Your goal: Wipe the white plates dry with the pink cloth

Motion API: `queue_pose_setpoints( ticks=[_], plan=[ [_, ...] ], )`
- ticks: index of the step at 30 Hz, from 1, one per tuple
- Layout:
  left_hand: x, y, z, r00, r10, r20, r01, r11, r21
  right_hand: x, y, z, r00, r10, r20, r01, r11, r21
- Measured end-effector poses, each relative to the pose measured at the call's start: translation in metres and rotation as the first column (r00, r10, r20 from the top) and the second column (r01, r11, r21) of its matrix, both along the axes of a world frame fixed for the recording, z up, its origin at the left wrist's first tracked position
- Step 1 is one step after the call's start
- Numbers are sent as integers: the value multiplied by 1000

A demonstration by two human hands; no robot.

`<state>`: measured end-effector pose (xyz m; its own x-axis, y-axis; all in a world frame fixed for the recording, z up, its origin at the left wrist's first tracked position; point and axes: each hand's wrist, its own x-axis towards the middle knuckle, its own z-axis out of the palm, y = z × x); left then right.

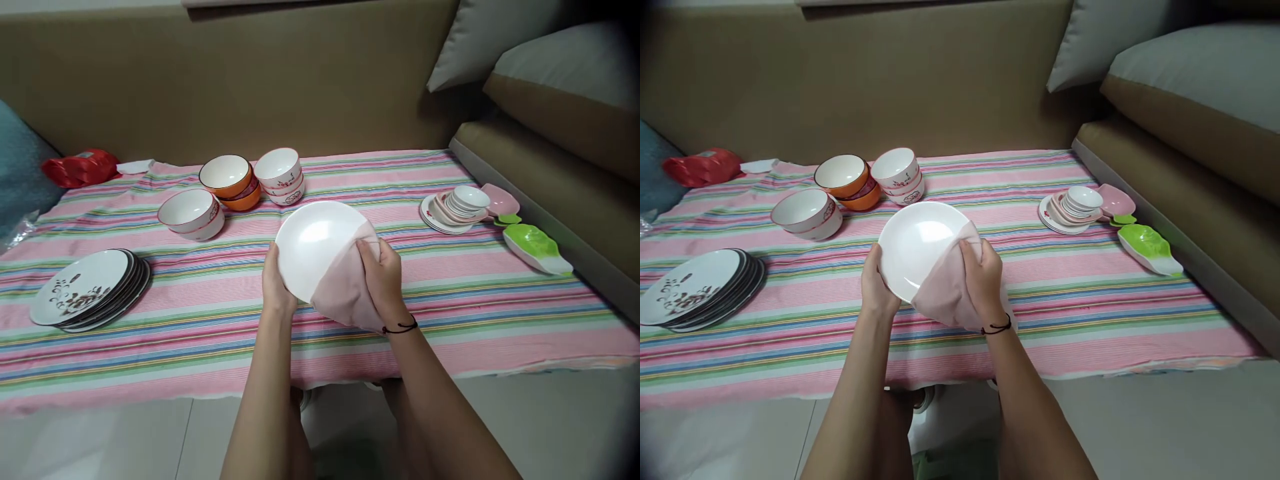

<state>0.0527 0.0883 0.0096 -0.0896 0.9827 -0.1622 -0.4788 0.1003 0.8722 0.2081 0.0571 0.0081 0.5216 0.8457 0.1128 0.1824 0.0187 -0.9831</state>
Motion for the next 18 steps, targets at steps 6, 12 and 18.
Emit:
queue_pose_setpoints(
  ticks=[6,12,18],
  plan=[
    [-1,-9,8,978,-209,-18,210,976,53,-4,3,-4,994,-90,-54,88,995,-44],
    [-4,-6,1,963,-239,121,241,970,-1,9,7,-3,992,-3,124,-2,999,41],
    [-13,-8,3,909,-380,169,393,918,-51,22,4,6,961,224,164,-228,974,8]
  ],
)
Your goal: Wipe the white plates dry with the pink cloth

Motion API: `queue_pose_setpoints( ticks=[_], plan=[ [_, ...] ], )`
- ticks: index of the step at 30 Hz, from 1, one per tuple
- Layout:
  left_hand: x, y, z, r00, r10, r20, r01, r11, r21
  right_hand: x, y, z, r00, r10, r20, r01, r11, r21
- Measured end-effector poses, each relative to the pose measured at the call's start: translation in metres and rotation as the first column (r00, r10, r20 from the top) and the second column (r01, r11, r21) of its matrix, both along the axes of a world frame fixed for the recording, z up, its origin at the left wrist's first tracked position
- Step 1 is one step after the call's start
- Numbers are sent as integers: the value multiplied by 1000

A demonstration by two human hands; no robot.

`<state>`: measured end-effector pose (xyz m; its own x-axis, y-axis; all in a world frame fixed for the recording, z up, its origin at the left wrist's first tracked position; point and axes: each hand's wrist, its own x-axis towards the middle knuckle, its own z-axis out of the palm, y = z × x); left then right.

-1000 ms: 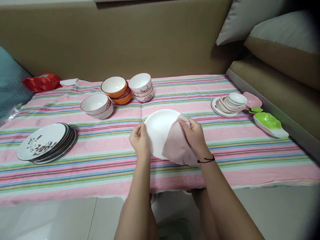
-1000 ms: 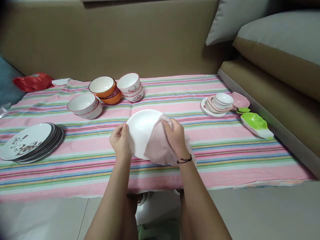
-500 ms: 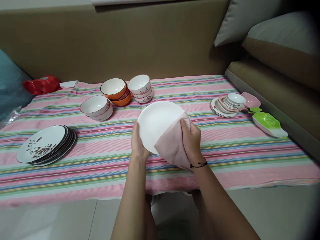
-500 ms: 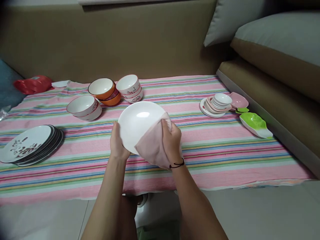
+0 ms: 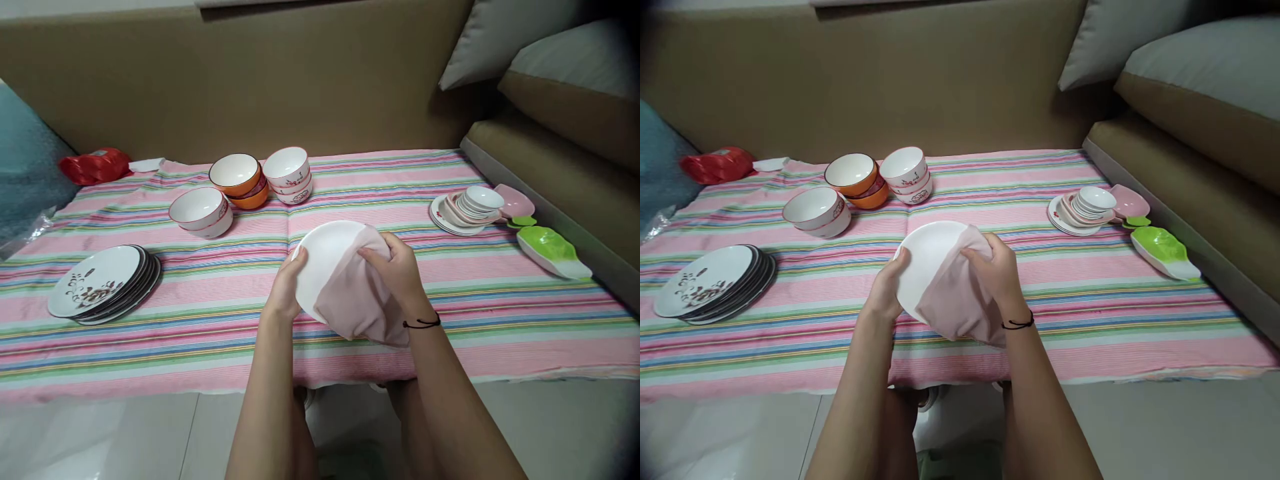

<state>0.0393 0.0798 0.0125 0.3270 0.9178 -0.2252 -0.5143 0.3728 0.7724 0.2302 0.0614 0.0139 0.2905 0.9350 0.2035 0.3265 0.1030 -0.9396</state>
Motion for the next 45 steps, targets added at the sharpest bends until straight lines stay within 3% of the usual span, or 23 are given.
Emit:
queue_pose_setpoints(
  ticks=[6,9,15,19,23,27,30,35,40,45],
  plan=[
    [-8,-5,7,983,-179,-26,179,984,-18,-2,-7,2,983,-9,186,17,999,-43],
    [-9,-4,7,983,-182,-35,182,983,12,-4,-8,1,980,-14,200,23,999,-42],
    [-3,1,-1,1000,-16,-21,17,999,45,-3,-3,-4,986,-81,149,82,997,0],
    [4,1,-1,992,107,61,-106,994,-24,-5,1,-6,993,-87,80,93,994,-65],
    [10,1,-1,955,256,149,-237,962,-134,-10,1,-7,990,-122,68,131,978,-164],
    [13,5,-4,890,403,212,-372,912,-171,-15,0,-12,991,-97,98,108,987,-119],
    [13,9,-6,879,427,212,-396,901,-177,-16,0,-15,988,-90,124,102,990,-97],
    [14,8,-2,924,343,172,-321,936,-145,-9,1,-16,980,-125,154,137,988,-69],
    [5,1,4,988,97,122,-81,988,-129,3,-3,-11,972,-136,191,143,989,-23],
    [-3,-2,4,991,-130,32,133,980,-150,6,-6,-7,961,-96,260,90,995,36]
  ],
)
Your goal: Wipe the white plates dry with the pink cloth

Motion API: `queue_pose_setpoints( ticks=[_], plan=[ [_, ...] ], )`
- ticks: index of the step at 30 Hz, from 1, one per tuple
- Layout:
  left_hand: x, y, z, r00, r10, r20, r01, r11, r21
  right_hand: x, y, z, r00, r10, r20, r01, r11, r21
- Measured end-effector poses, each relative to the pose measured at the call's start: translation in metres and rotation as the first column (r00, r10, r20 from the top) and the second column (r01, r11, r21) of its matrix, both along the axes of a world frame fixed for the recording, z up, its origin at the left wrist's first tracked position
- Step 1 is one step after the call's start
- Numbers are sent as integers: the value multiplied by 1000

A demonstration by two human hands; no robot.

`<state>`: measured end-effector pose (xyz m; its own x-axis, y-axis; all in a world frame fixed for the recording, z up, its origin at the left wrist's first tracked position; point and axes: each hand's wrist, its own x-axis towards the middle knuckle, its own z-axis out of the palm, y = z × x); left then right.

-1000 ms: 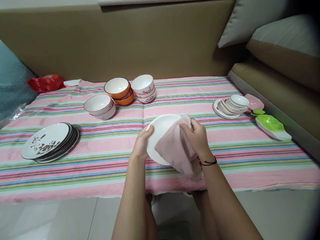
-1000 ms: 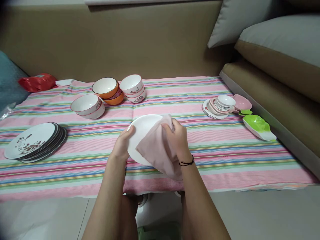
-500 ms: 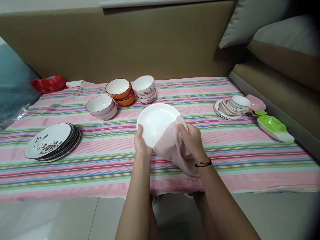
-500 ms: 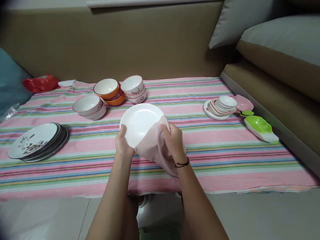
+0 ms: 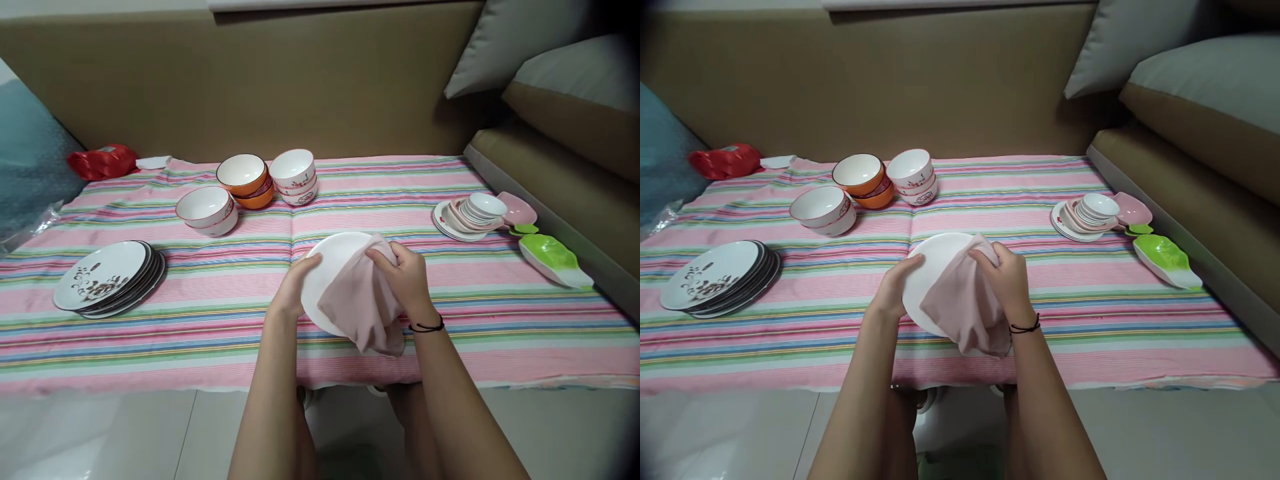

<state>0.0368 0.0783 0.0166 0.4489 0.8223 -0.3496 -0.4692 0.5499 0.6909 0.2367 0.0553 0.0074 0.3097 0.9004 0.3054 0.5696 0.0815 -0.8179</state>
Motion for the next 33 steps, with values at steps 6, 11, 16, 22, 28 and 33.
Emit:
queue_pose_setpoints(
  ticks=[6,11,16,22,28,33],
  plan=[
    [0,1,0,998,-24,-66,32,992,124,-1,1,-1,991,43,129,-42,999,-8],
    [0,3,-4,988,128,-88,-111,979,171,-4,4,0,998,-11,63,13,999,-39],
    [8,4,-5,948,317,28,-318,945,74,-7,4,1,991,-37,-127,24,994,-103],
    [12,10,-8,826,562,33,-560,826,-62,-18,4,-1,969,36,-245,-74,986,-148],
    [4,8,-3,942,326,82,-325,946,-26,-13,5,-3,982,-26,-187,1,991,-131],
    [1,4,-1,998,26,49,-23,998,-67,-4,4,-1,998,-41,-53,38,997,-62]
  ],
)
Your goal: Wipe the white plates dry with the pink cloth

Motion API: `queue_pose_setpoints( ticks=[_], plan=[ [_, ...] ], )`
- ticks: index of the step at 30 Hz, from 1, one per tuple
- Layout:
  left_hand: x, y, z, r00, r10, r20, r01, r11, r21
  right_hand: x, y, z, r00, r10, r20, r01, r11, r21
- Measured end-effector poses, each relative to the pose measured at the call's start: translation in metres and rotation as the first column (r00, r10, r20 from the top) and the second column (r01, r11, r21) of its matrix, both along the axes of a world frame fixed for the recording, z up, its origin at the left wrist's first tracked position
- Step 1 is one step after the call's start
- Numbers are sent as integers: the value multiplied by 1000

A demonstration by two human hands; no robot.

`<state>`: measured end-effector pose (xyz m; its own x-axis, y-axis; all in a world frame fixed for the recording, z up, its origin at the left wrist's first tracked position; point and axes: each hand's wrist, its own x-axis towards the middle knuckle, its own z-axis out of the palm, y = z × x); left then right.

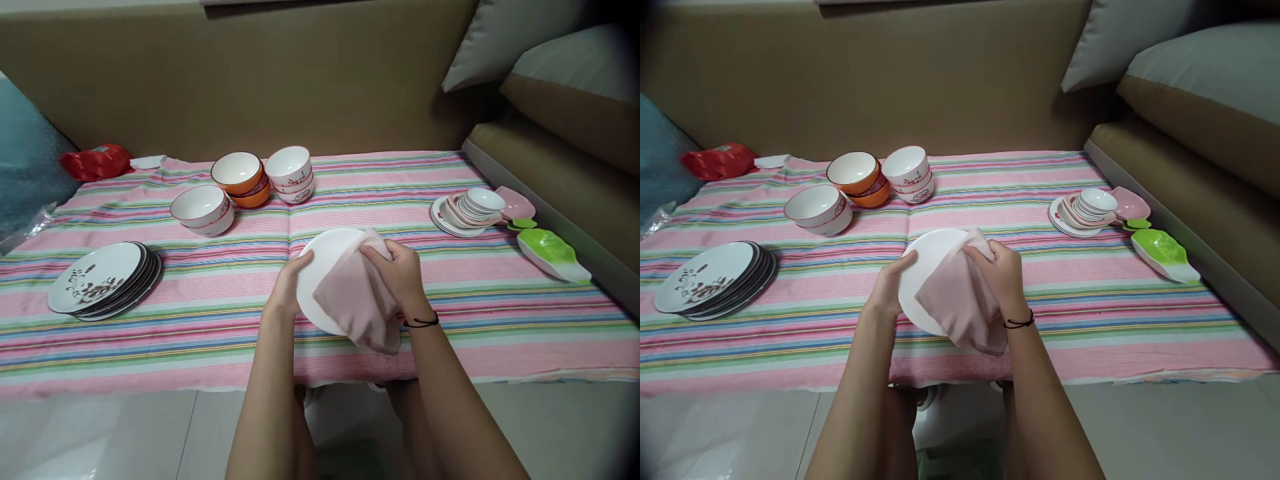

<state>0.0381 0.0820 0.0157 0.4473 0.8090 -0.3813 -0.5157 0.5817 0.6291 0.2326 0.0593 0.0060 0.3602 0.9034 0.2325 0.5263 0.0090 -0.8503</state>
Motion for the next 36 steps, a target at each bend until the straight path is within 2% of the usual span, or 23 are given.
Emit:
queue_pose_setpoints(
  ticks=[2,5,8,11,15,18,22,27,31,36],
  plan=[
    [-1,-1,-1,997,-72,-19,72,997,10,0,0,1,998,21,55,-21,1000,6],
    [-2,-4,-3,998,-51,-36,53,995,79,-1,0,2,994,31,106,-32,999,6],
    [1,-7,-2,997,73,-24,-69,990,127,-1,1,1,998,7,69,-7,1000,-3],
    [5,-8,-1,976,217,23,-218,973,82,-1,0,1,996,14,-88,-20,998,-59],
    [10,-3,-5,892,445,81,-450,892,51,-7,-2,2,963,103,-248,-132,986,-105],
    [7,1,-9,855,512,80,-516,855,51,-15,-2,2,957,153,-247,-187,975,-122],
    [2,1,-7,902,425,73,-430,900,72,-17,0,2,980,76,-182,-96,990,-108],
    [1,-4,-1,994,112,18,-112,993,26,-6,1,2,996,4,-93,-8,999,-47],
    [1,-7,-3,996,-82,-27,82,997,7,-3,-3,4,997,66,34,-63,996,-62],
    [2,-9,-6,990,-115,-83,119,992,47,-10,-4,5,967,158,201,-145,986,-78]
  ],
)
